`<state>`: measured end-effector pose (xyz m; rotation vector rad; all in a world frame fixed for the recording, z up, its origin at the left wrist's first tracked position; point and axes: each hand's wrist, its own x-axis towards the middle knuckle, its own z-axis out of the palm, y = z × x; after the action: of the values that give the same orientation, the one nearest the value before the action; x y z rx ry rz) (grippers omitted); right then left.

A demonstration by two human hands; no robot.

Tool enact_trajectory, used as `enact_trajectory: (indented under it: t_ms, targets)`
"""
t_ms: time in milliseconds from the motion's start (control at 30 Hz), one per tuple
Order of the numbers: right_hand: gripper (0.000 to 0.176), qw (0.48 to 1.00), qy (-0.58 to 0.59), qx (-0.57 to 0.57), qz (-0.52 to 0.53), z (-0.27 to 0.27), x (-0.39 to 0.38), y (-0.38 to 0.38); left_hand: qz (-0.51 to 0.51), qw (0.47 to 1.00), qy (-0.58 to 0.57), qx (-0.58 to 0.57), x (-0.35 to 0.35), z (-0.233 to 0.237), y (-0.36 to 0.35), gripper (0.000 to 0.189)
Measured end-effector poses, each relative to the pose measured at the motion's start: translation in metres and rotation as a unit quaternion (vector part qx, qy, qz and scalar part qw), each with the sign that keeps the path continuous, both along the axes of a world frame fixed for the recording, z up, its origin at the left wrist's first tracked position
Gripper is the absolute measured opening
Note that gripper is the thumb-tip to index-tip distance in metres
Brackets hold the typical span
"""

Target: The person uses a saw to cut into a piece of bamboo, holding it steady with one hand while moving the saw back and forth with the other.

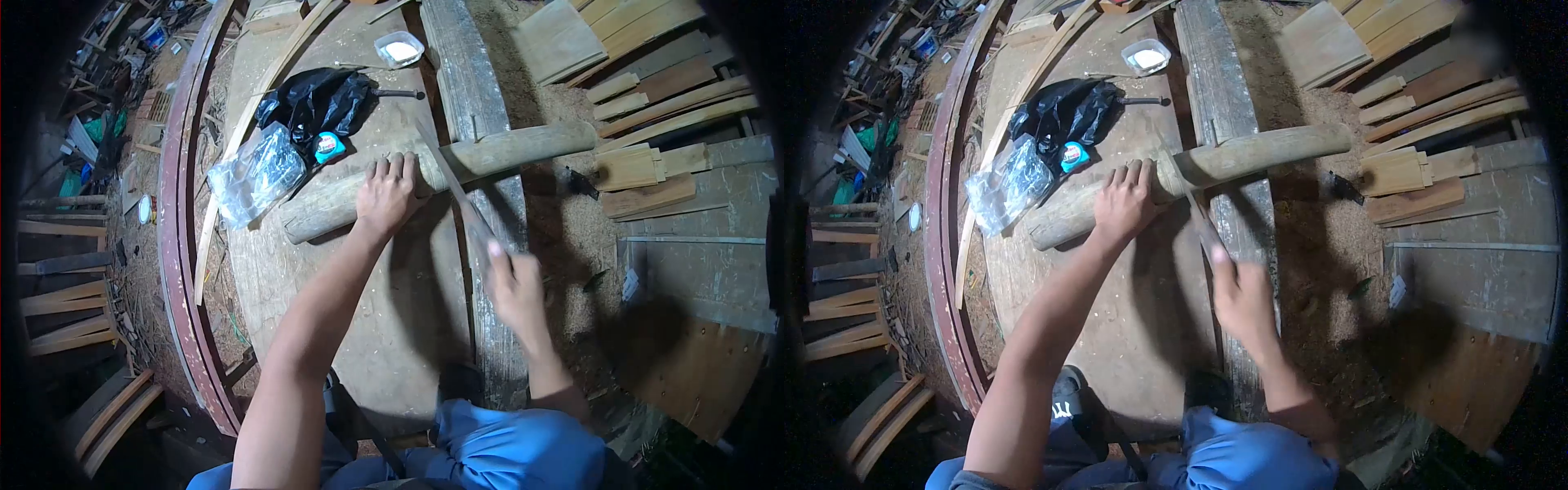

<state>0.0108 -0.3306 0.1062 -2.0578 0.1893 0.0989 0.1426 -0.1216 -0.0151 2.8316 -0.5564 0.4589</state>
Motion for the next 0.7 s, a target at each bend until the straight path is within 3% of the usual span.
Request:
enact_trajectory:
  t_ms: [67,200,333,400,500,533,567,633,700]
  targets:
    - [0.064,0.995,0.076,0.046,-0.051,0.007,-0.026,-0.007,0.011,1.000,-0.009,0.011,-0.008,-0.007,0.001,0.078]
    - [0.064,0.998,0.039,-0.037,0.021,-0.003,0.035,-0.001,0.010,1.000,-0.007,0.005,-0.007,0.000,-0.001,0.080]
    - [0.067,0.996,0.029,-0.082,-0.025,-0.018,0.069,0.018,0.020,0.999,0.041,-0.009,-0.001,0.007,-0.001,0.082]
    - [0.066,0.997,0.073,-0.005,-0.027,-0.037,0.061,0.006,0.028,0.998,0.056,-0.008,0.000,0.010,-0.005,0.084]
    - [0.060,0.998,0.030,0.038,0.033,-0.046,0.029,-0.002,0.050,0.992,0.115,0.019,0.002,0.031,-0.008,0.088]
    - [0.060,0.998,0.033,0.037,0.035,-0.039,0.022,0.003,0.047,0.979,0.194,0.035,0.010,0.037,-0.004,0.089]
    - [0.055,0.994,0.033,0.102,0.007,-0.029,0.017,0.007,0.044,0.961,0.270,0.049,0.017,0.042,-0.002,0.090]
    - [0.046,0.981,0.011,0.191,-0.035,-0.023,0.019,0.014,0.052,0.957,0.282,0.048,0.024,0.043,-0.002,0.088]
    - [0.045,0.992,-0.013,0.120,-0.022,-0.028,0.028,0.008,0.056,0.952,0.296,0.051,0.024,0.040,-0.004,0.086]
